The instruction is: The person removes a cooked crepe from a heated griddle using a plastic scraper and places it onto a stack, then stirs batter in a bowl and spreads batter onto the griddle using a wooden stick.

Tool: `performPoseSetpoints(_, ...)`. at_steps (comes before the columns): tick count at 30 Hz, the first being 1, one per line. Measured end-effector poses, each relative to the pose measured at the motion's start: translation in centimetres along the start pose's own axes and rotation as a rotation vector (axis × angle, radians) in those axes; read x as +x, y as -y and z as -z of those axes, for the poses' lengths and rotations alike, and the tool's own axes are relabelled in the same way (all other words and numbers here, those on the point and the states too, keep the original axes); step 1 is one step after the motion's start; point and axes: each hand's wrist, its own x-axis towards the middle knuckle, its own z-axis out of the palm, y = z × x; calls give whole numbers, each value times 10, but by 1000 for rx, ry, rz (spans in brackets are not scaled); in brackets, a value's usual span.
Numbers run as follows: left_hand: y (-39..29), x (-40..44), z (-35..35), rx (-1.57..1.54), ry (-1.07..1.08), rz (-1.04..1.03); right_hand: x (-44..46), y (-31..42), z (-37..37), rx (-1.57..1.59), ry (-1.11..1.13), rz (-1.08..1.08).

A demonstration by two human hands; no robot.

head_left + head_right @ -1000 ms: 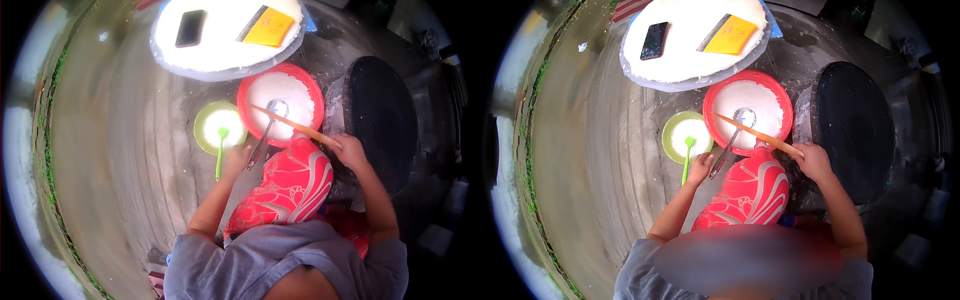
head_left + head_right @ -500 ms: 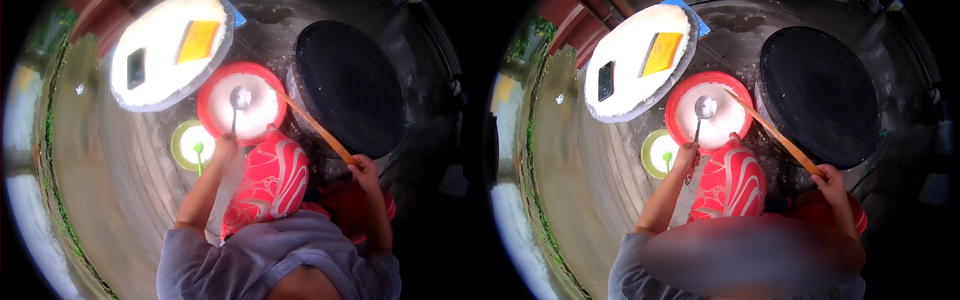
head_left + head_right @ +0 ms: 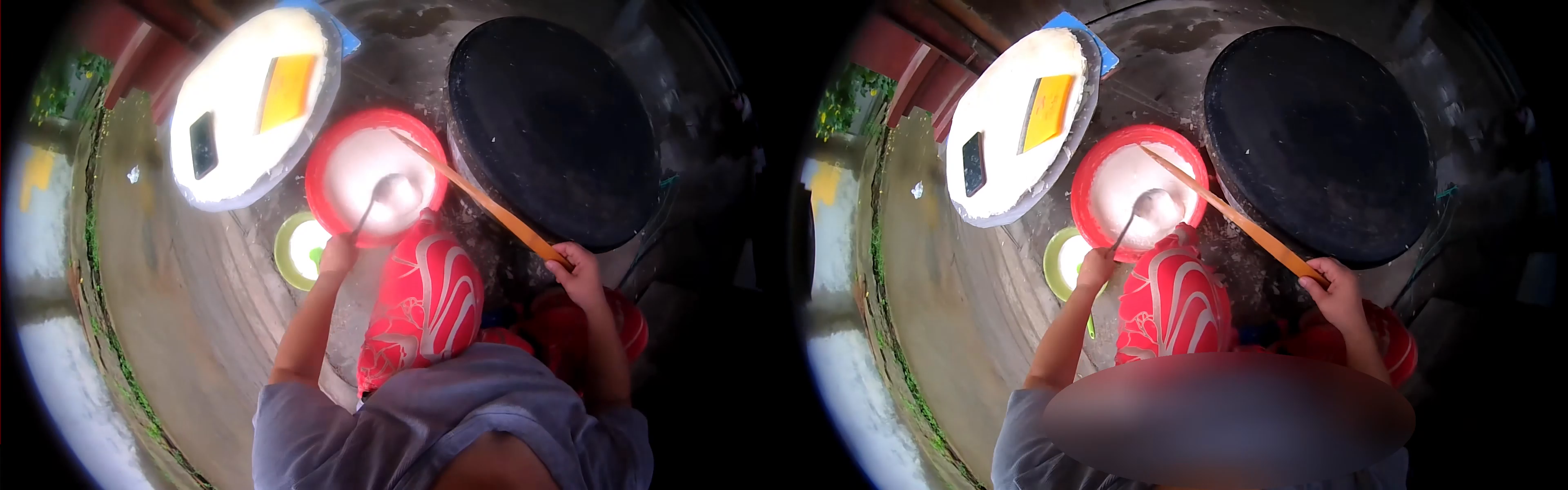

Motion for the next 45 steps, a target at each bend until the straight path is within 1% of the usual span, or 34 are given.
performPoseSetpoints(1,-8,-11,19,-120,-10,13,-1,0,2,1,1,-6)
performPoseSetpoints(2,-10,-16,18,-97,-61,113,-2,0,3,1,5,4)
performPoseSetpoints(3,-4,-16,6,-93,-60,114,-2,0,3,3,9,17)
performPoseSetpoints(5,11,-5,-23,67,55,53,-3,-5,2,19,-8,16)
performPoseSetpoints(6,9,4,-19,51,86,4,-3,-8,1,27,-21,8)
performPoseSetpoints(7,-2,16,-11,51,93,1,-2,-7,2,26,-24,1)
performPoseSetpoints(9,-24,31,9,-82,-36,17,-3,-1,0,-30,11,34)
performPoseSetpoints(10,-22,38,0,-84,-36,16,-3,0,0,-31,10,34)
performPoseSetpoints(12,-23,50,-22,19,-55,112,-3,3,-1,8,5,-11)
performPoseSetpoints(13,-24,40,-30,77,-14,79,-2,2,0,4,7,-6)
performPoseSetpoints(14,-16,33,-26,99,54,23,-1,-1,1,-3,10,1)
performPoseSetpoints(15,-12,23,-6,127,127,-37,-1,-3,1,-4,9,2)
performPoseSetpoints(17,-4,1,31,35,79,-22,-5,-5,1,30,8,-28)
performPoseSetpoints(18,9,-3,35,2,-2,-10,-7,-9,1,83,4,-49)
performPoseSetpoints(19,16,0,36,119,-25,99,-8,-12,1,135,0,-64)
performPoseSetpoints(21,16,5,25,165,-90,246,-7,-12,1,110,0,-88)
performPoseSetpoints(22,2,8,19,195,15,248,-7,-11,1,79,-12,-111)
performPoseSetpoints(24,10,28,-35,175,68,171,-4,-5,2,52,-7,-80)
performPoseSetpoints(26,-2,36,-61,9,18,37,-2,-2,4,23,-4,-55)
performPoseSetpoints(27,-9,38,-66,-209,100,48,-1,-2,4,64,-14,-27)
performPoseSetpoints(28,-13,40,-68,-556,237,122,1,-2,3,106,-22,6)
performPoseSetpoints(29,-15,41,-65,-973,421,287,2,-2,3,106,-25,9)
performPoseSetpoints(30,-15,40,-60,-1291,562,446,2,-1,4,142,-16,-20)
performPoseSetpoints(31,-15,36,-51,-1485,658,553,2,-1,5,177,-6,-49)
performPoseSetpoints(32,-13,30,-41,-1595,719,602,2,-2,4,174,-8,-45)
performPoseSetpoints(33,-11,23,-27,-1634,744,610,1,-3,4,175,-18,-38)
performPoseSetpoints(35,-10,4,-2,-1607,759,577,0,-6,3,177,-30,-31)
performPoseSetpoints(37,-8,-14,18,-1870,761,624,-1,-8,7,262,26,-123)
performPoseSetpoints(38,-7,-23,30,-1871,758,618,-2,-8,8,262,26,-118)
performPoseSetpoints(40,-7,-41,54,-1816,748,497,-4,-9,9,318,67,-164)
performPoseSetpoints(41,-9,-49,64,-1815,743,490,-5,-10,10,320,67,-157)
performPoseSetpoints(43,-14,-66,84,-1748,675,385,-9,-12,12,331,112,-123)
performPoseSetpoints(45,-20,-80,100,-1626,552,369,-13,-16,13,391,98,-140)
